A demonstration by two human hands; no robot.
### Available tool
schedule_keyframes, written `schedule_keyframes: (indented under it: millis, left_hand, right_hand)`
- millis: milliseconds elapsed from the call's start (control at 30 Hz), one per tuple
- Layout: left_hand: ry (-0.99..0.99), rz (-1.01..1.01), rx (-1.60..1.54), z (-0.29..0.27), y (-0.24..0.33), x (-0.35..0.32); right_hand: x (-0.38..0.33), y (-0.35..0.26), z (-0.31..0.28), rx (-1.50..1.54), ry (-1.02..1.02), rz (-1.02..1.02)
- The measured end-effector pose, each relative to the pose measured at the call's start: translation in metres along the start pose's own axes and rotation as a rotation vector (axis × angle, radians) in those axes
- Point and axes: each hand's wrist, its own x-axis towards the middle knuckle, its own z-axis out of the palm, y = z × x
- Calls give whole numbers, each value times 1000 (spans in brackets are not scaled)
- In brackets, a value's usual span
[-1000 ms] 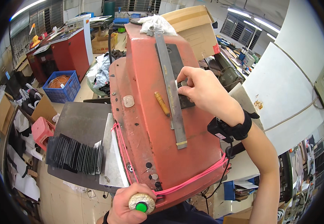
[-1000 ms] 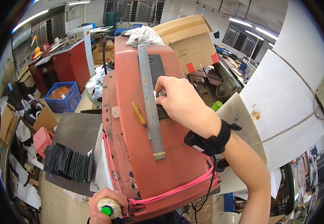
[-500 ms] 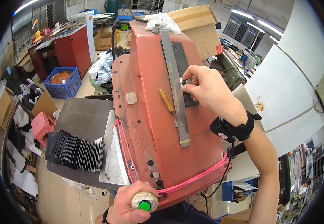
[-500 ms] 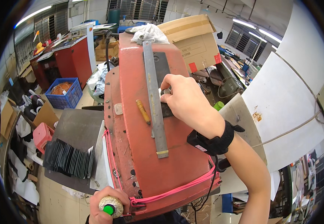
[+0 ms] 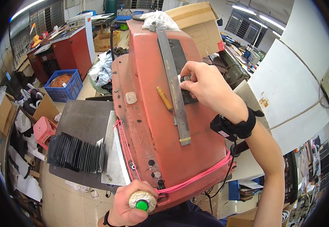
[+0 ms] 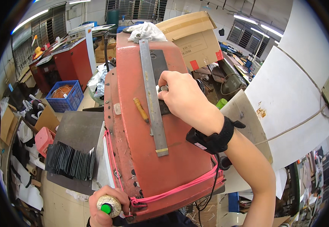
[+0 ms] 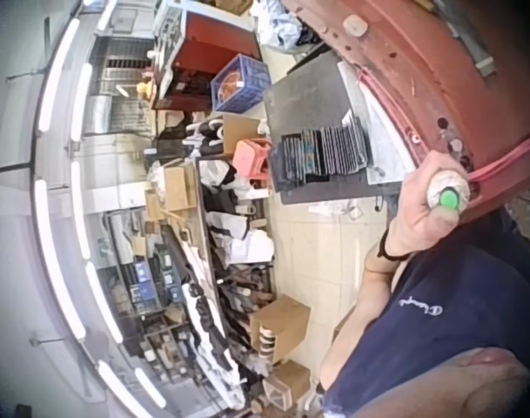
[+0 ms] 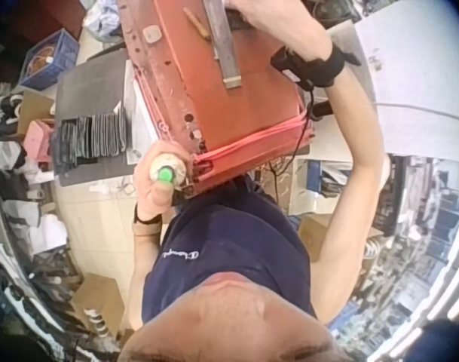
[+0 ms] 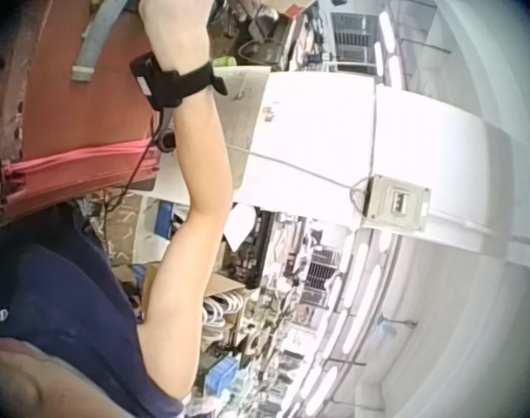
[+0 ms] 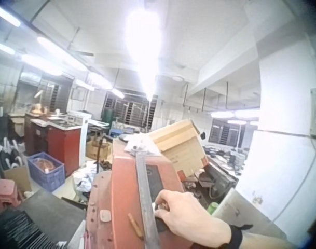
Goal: Assembling leather wallet components using a plastic jig and a mechanical press.
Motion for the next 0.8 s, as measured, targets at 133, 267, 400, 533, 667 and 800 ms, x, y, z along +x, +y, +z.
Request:
schedule_keyframes:
  millis: [133,267,400,533,667,800]
  left_hand:
    - [16,-31,8,1,3,3]
    - [-25,-8,-30,1,-5,7]
    - [90,17,-33,3,3,-2]
    - [127,-2,-22,10,10,-7]
    - [1,-95,-111,0,2,5]
    - [-1,118,-78,1,-11,2]
  right_hand:
    - [-31,-13,-17,-14,2,-14]
    - [-150,-67,-68,256,-15,143]
    - [-238,-41,-109,187,-189,181]
    - [-234,62,-72,258,668,388]
    - [-225,118,-30,866,527,252]
    - [-219,126,-5,1169,434,75]
